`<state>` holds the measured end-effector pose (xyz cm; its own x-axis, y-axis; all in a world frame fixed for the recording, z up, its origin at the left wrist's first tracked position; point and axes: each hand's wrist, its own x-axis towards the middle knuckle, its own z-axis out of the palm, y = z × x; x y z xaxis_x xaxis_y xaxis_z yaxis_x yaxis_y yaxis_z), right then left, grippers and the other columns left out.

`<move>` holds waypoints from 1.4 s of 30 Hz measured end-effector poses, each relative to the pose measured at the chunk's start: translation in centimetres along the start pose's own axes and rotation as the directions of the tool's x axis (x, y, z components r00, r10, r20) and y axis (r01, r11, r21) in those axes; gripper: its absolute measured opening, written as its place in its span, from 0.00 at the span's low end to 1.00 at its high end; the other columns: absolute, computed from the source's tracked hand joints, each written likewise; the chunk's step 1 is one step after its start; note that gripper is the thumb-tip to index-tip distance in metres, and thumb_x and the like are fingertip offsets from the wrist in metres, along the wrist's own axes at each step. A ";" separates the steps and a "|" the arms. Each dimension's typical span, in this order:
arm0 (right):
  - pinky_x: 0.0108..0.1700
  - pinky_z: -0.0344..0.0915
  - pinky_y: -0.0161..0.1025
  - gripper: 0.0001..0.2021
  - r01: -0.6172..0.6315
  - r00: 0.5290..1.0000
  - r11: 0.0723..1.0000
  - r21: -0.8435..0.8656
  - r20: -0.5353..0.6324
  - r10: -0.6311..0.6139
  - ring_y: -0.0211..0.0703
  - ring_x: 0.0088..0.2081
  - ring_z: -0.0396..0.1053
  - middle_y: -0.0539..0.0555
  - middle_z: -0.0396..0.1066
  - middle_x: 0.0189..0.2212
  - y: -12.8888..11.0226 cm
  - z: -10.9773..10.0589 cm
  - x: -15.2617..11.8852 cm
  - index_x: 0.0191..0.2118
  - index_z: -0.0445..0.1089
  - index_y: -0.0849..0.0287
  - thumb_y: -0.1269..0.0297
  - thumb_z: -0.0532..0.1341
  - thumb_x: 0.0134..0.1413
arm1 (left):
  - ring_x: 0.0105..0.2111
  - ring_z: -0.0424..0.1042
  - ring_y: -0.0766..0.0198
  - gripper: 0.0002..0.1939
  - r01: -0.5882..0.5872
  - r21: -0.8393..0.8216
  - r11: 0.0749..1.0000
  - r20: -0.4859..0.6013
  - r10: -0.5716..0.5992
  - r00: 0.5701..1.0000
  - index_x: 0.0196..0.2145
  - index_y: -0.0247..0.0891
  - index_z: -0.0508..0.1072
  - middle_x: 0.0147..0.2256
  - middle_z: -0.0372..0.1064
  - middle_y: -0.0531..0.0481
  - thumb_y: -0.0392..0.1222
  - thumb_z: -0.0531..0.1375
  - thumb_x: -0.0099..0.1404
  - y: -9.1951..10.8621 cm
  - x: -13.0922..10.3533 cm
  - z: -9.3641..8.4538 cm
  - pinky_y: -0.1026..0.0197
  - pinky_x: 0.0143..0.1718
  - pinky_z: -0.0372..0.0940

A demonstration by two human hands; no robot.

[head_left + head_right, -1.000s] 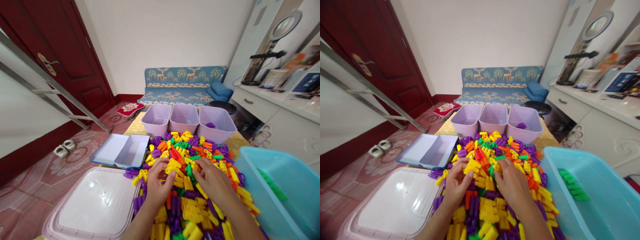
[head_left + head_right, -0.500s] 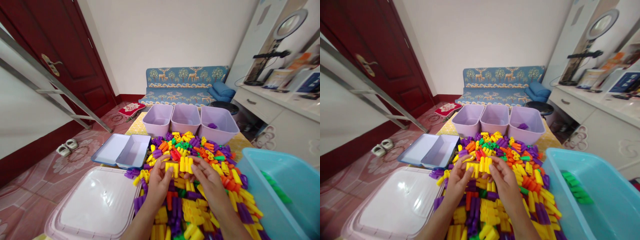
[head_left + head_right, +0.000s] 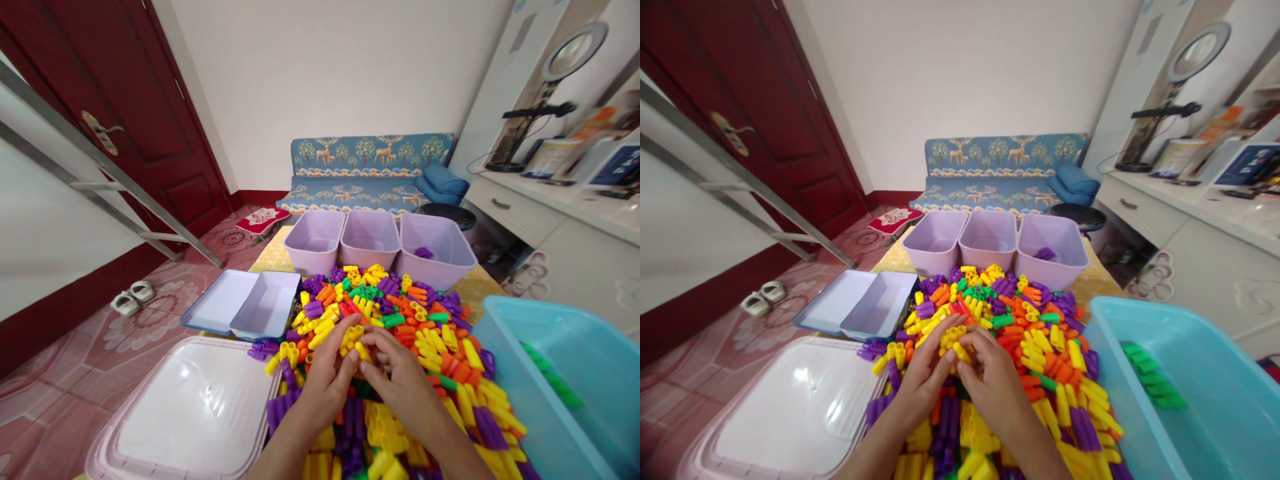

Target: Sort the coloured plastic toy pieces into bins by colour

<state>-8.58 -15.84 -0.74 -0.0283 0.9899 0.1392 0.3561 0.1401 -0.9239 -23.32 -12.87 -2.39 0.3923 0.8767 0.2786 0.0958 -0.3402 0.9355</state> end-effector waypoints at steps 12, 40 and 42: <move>0.30 0.62 0.35 0.04 0.007 0.997 0.992 -0.124 -0.074 -0.016 0.37 0.27 0.64 0.49 0.67 0.31 -0.4 -0.6 -0.3 0.37 0.66 0.56 0.67 0.58 0.53 | 0.54 0.66 0.56 0.23 0.059 0.020 0.998 -0.036 -0.058 0.998 0.58 0.40 0.64 0.54 0.67 0.45 0.46 0.55 0.67 0.9 0.1 0.3 0.54 0.57 0.59; 0.41 0.70 0.44 0.25 0.058 0.891 0.937 -0.344 -0.406 -0.204 0.49 0.38 0.75 0.60 0.71 0.49 -2.8 -8.6 12.1 0.54 0.67 0.60 0.59 0.62 0.48 | 0.46 0.72 0.57 0.19 -0.115 0.178 0.977 -0.206 0.152 0.967 0.51 0.32 0.70 0.48 0.72 0.40 0.41 0.57 0.64 3.3 16.4 -2.9 0.55 0.49 0.66; 0.43 0.70 0.45 0.18 0.018 0.919 0.896 -0.443 -0.345 -0.189 0.50 0.41 0.74 0.58 0.74 0.44 -0.9 -8.5 9.5 0.47 0.72 0.59 0.59 0.61 0.50 | 0.47 0.71 0.56 0.16 -0.125 0.327 0.937 -0.080 0.159 0.984 0.48 0.35 0.73 0.47 0.73 0.42 0.40 0.58 0.63 1.5 13.7 -2.8 0.53 0.52 0.65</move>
<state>-1.25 -6.78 4.43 0.2288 0.8754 0.4258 0.7328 0.1330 -0.6673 -20.35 -0.44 3.39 0.3285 0.8355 0.4405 0.3397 -0.5396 0.7703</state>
